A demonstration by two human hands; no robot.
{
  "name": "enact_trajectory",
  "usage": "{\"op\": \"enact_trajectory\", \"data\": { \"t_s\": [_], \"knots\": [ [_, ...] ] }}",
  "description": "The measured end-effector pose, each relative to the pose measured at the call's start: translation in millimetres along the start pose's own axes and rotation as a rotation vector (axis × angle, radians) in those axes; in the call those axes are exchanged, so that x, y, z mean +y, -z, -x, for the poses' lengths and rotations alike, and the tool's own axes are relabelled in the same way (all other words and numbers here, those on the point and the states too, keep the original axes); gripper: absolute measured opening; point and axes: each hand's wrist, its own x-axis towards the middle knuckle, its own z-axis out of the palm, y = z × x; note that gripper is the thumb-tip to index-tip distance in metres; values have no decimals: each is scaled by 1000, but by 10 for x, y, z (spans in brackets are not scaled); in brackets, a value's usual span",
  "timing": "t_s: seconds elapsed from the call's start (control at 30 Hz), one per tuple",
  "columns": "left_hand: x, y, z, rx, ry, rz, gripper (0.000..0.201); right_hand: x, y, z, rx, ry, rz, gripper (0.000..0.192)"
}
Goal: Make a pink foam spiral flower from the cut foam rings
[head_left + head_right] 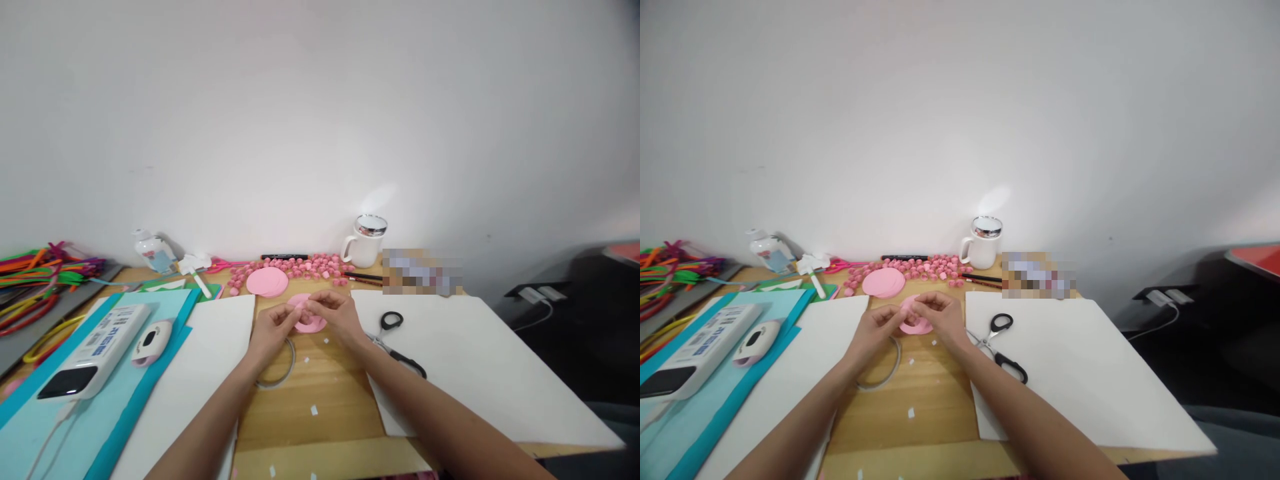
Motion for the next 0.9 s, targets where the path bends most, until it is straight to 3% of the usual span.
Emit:
{"op": "enact_trajectory", "data": {
  "t_s": [0.2, 0.53, 0.77, 0.9],
  "knots": [
    [-28, 20, -20, 70, 2, 79, 27, 32, -3, -12, -53, 4, -20, 25],
    [11, -9, -6, 18, 34, 145, 25, 42, 16, -8, -9, 23, -20, 20],
    [-21, 14, -25, 83, 99, 221, 31, 6, -2, 16, -48, 28, 2, 30],
    [11, 2, -8, 36, 86, 191, 31, 5, -8, 21, -20, 50, -3, 24]
  ]
}}
